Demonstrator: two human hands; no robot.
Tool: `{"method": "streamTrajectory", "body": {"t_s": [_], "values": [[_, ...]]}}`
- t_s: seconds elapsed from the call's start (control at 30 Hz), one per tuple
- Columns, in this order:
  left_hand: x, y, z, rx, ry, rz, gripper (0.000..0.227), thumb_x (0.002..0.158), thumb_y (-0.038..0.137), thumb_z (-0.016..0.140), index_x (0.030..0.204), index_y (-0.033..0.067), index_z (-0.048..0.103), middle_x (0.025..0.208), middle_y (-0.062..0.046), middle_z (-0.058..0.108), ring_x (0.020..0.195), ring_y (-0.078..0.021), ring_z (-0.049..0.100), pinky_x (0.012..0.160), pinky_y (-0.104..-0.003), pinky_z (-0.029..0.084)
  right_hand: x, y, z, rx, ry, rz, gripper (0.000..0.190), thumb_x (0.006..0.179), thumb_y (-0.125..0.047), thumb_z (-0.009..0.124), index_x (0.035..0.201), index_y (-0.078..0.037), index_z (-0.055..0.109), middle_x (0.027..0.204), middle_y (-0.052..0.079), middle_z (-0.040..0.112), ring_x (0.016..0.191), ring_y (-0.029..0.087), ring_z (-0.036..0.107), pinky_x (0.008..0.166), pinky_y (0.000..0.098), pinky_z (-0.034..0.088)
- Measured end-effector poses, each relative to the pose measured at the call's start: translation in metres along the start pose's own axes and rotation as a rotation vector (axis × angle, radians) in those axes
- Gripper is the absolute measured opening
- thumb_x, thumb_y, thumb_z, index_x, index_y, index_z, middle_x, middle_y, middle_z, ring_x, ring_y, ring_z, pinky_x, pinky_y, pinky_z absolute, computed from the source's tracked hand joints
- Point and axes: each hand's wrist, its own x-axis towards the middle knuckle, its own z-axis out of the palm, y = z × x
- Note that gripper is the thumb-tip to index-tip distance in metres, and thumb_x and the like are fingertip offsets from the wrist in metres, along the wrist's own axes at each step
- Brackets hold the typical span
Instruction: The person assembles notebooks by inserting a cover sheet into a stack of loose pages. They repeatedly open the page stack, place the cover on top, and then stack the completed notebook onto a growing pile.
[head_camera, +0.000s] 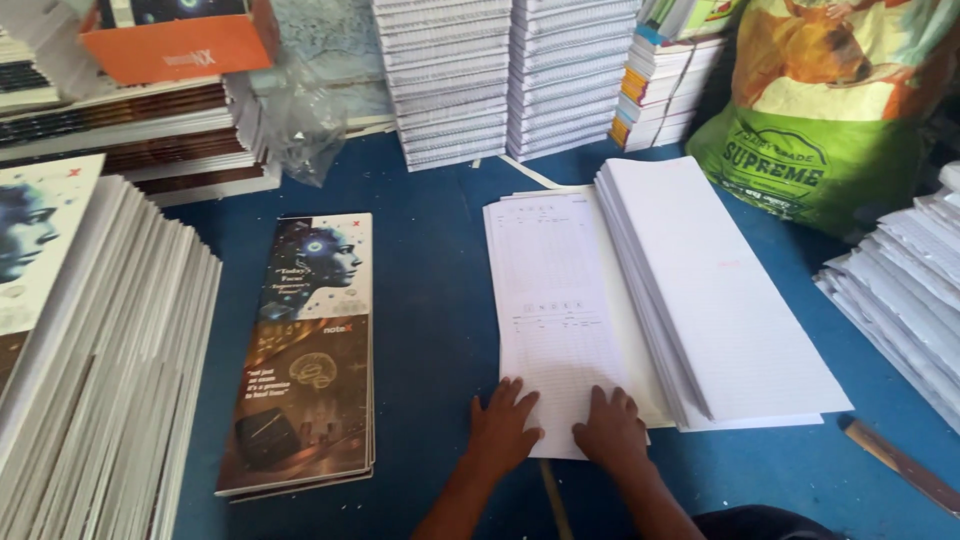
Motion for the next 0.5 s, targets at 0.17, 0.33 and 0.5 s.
{"method": "streamTrajectory", "body": {"t_s": [0.17,0.33,0.5], "values": [[0.008,0.012,-0.003,0.003,-0.023,-0.095,0.066,0.087,0.029,0.077,0.147,0.0198,0.05,0.165,-0.011,0.029,0.155,-0.0287,0.018,0.119,-0.07,0.014,0.007,0.004,0.009,0.047,0.026,-0.005,0.08,0.088,-0.035,0.071,0.154,-0.009,0.033,0.159,0.026,0.028,0.147,0.044,0.03,0.114,0.0553,0.042],[0.009,0.015,-0.002,0.015,-0.026,-0.119,0.065,0.087,0.028,0.077,0.146,0.0196,0.05,0.165,-0.01,0.029,0.155,-0.0289,0.018,0.118,-0.071,0.013,0.015,0.005,0.016,0.096,-0.065,0.134,0.101,0.089,-0.041,0.072,0.16,0.001,0.014,0.16,0.035,0.02,0.148,0.049,0.024,0.121,0.0559,0.029],[0.011,0.022,-0.001,0.053,-0.042,-0.139,0.064,0.089,0.026,0.075,0.147,0.0193,0.048,0.165,-0.011,0.027,0.155,-0.0296,0.016,0.118,-0.073,0.01,0.019,0.011,0.024,0.179,-0.031,0.141,0.111,0.091,-0.044,0.071,0.158,0.01,0.002,0.158,0.041,0.017,0.148,0.052,0.022,0.122,0.0563,0.024]]}}
